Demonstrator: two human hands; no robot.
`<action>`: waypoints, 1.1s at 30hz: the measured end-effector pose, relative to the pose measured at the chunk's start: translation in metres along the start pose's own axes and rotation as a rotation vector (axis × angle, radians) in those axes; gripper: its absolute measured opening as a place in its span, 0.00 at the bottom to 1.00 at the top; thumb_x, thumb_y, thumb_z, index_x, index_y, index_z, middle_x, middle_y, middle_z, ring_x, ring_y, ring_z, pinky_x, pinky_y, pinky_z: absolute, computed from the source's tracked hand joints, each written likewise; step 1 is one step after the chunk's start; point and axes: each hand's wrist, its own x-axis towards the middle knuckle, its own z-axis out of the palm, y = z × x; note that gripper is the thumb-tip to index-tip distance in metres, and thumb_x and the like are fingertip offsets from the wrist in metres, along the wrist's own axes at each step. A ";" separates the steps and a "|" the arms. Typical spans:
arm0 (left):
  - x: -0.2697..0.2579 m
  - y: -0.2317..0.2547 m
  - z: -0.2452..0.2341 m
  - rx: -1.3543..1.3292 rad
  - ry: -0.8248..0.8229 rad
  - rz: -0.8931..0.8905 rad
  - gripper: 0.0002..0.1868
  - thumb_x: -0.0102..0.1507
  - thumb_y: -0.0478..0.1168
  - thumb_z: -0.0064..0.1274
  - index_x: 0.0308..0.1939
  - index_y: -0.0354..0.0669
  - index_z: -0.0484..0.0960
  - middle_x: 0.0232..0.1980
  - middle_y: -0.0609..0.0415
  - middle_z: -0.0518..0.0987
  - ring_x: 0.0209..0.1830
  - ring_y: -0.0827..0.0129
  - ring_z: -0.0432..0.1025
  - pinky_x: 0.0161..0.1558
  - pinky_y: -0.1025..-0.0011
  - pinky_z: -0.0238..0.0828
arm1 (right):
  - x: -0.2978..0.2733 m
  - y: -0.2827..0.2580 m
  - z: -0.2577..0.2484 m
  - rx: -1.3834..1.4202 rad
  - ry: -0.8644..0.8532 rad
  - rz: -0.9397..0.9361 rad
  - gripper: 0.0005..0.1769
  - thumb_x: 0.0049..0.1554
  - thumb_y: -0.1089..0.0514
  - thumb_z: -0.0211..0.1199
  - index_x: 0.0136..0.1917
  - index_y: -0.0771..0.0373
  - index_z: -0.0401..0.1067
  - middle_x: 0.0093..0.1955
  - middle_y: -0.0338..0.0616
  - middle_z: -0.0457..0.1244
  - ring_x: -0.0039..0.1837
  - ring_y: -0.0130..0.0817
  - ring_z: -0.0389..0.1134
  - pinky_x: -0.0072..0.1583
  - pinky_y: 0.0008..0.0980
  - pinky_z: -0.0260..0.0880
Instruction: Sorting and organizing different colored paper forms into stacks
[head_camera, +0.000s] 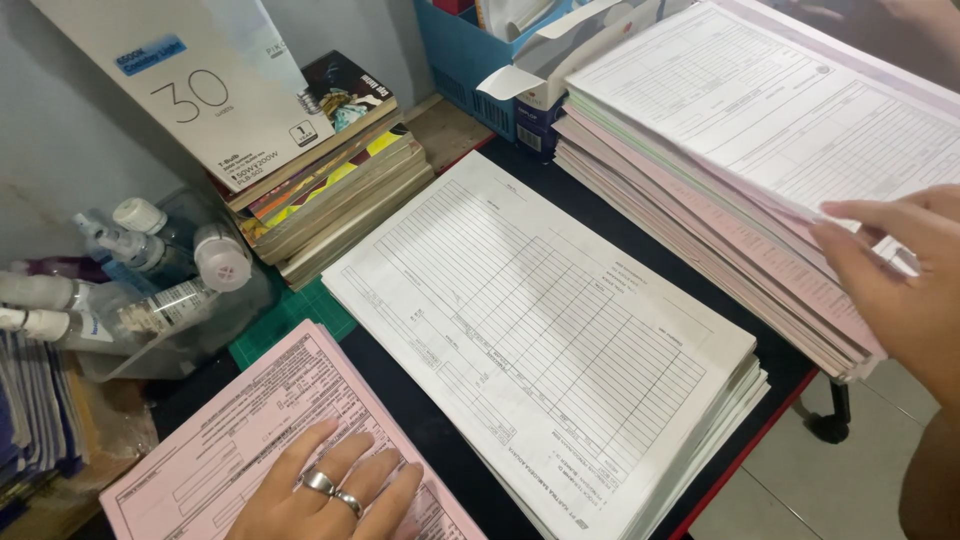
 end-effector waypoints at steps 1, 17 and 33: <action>0.006 -0.002 0.001 0.007 -0.004 0.042 0.14 0.55 0.55 0.50 0.37 0.54 0.78 0.36 0.59 0.77 0.38 0.65 0.70 0.49 0.57 0.62 | 0.001 -0.005 -0.004 -0.104 0.079 -0.126 0.11 0.59 0.68 0.65 0.54 0.75 0.72 0.39 0.53 0.62 0.44 0.39 0.62 0.43 0.33 0.63; 0.069 -0.001 0.015 -0.388 0.055 0.014 0.17 0.55 0.53 0.51 0.42 0.51 0.79 0.36 0.63 0.80 0.37 0.67 0.72 0.40 0.67 0.67 | 0.005 -0.066 -0.038 -0.150 0.286 -0.398 0.05 0.55 0.70 0.71 0.43 0.63 0.78 0.37 0.44 0.65 0.41 0.38 0.63 0.41 0.30 0.60; 0.090 0.014 -0.045 -1.592 0.232 -1.491 0.19 0.55 0.32 0.45 0.50 0.38 0.75 0.51 0.48 0.80 0.52 0.63 0.74 0.53 0.70 0.70 | -0.008 -0.159 -0.009 0.750 -0.597 -1.060 0.24 0.60 0.55 0.30 0.64 0.63 0.59 0.38 0.48 0.62 0.37 0.36 0.65 0.30 0.31 0.62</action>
